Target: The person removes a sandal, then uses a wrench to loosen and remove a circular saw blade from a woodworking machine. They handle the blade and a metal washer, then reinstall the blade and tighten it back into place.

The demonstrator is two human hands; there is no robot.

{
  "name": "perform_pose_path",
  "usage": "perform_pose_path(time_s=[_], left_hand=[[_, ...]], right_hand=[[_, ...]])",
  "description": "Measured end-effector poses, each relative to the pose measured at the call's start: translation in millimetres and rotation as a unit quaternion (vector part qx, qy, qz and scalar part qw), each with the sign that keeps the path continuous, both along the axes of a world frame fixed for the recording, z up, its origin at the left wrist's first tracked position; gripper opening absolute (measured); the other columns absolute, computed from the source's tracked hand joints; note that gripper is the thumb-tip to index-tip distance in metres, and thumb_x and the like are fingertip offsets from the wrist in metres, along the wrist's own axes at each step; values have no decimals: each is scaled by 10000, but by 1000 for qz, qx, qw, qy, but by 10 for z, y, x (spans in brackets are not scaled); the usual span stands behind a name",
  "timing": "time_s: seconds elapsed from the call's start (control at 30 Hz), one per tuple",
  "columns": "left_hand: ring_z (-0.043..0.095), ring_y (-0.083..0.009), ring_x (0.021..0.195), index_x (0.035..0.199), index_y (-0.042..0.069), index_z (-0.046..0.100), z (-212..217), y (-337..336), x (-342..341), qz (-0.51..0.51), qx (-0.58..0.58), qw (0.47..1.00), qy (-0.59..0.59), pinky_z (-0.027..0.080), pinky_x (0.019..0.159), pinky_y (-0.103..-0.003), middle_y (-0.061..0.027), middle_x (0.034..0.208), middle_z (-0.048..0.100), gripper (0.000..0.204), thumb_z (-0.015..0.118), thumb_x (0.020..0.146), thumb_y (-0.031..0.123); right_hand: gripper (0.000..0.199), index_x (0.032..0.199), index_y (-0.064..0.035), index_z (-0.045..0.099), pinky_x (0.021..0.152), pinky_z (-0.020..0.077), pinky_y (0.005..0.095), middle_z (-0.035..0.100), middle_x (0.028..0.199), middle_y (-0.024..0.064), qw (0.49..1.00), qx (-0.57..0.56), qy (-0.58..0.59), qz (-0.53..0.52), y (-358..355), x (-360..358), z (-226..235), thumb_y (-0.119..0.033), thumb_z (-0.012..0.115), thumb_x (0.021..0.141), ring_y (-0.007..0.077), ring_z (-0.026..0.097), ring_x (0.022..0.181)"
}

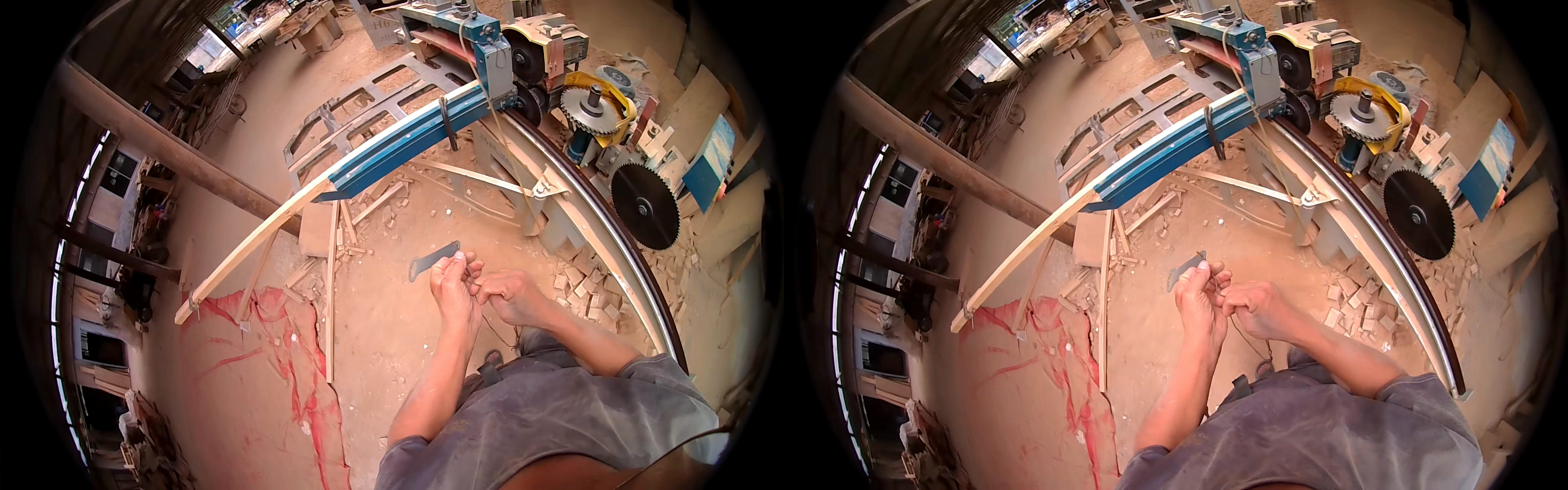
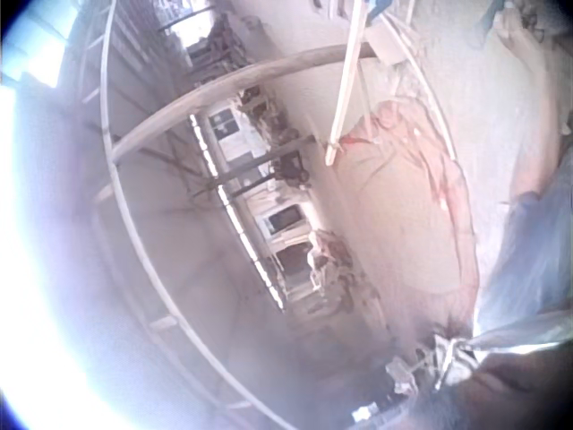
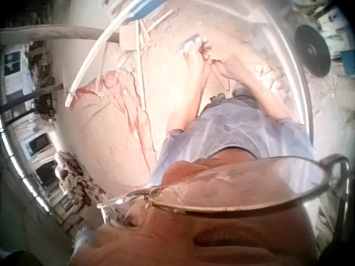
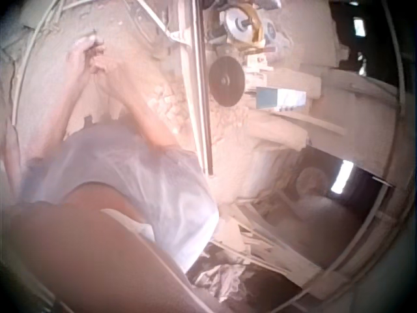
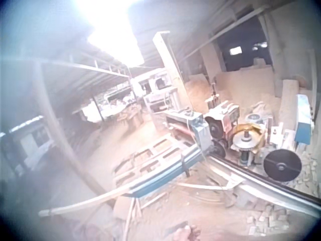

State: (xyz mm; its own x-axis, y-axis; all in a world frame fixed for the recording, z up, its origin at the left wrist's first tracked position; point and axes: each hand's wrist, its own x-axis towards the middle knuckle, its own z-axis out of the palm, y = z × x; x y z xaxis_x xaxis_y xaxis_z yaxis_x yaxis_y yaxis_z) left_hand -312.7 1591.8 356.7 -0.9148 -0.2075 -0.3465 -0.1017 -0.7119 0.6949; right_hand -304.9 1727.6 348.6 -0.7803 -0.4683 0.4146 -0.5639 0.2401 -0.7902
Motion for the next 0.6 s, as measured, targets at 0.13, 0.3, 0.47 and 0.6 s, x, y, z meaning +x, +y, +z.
perform_pose_path(time_s=[0.13,0.3,0.47,0.6], left_hand=[[622,-145,762,1469,-85,253,-97,-175,-469,3,-136,990,-41,487,599,-239,-126,954,651,611,554,946,8],[608,-126,703,1364,-88,430,-616,-169,-1304,-66,-346,935,50,490,624,-240,-100,895,666,496,502,873,-82],[612,-158,674,1245,-48,567,-424,189,-2078,-232,-569,775,148,485,642,-261,-98,812,642,429,488,826,-100],[666,-274,762,1299,15,556,-172,145,-2447,-360,-582,719,120,514,691,-355,-177,896,657,506,506,803,-72]], right_hand=[[129,883,-36,680,732,529,330,736,939,74,942,-70,-313,98,31,-471,-230,17,564,866,183,695,844],[345,1168,21,594,894,510,392,688,1120,193,687,-383,-614,71,265,-1363,-920,-271,480,1024,274,674,989],[613,1211,45,571,956,463,450,655,1164,198,439,-583,-683,16,277,-2341,-1435,-492,330,1040,313,613,1083],[579,1275,70,523,948,487,442,649,1152,190,463,-606,-647,-3,437,-2872,-1238,-437,380,1033,307,617,1079]])
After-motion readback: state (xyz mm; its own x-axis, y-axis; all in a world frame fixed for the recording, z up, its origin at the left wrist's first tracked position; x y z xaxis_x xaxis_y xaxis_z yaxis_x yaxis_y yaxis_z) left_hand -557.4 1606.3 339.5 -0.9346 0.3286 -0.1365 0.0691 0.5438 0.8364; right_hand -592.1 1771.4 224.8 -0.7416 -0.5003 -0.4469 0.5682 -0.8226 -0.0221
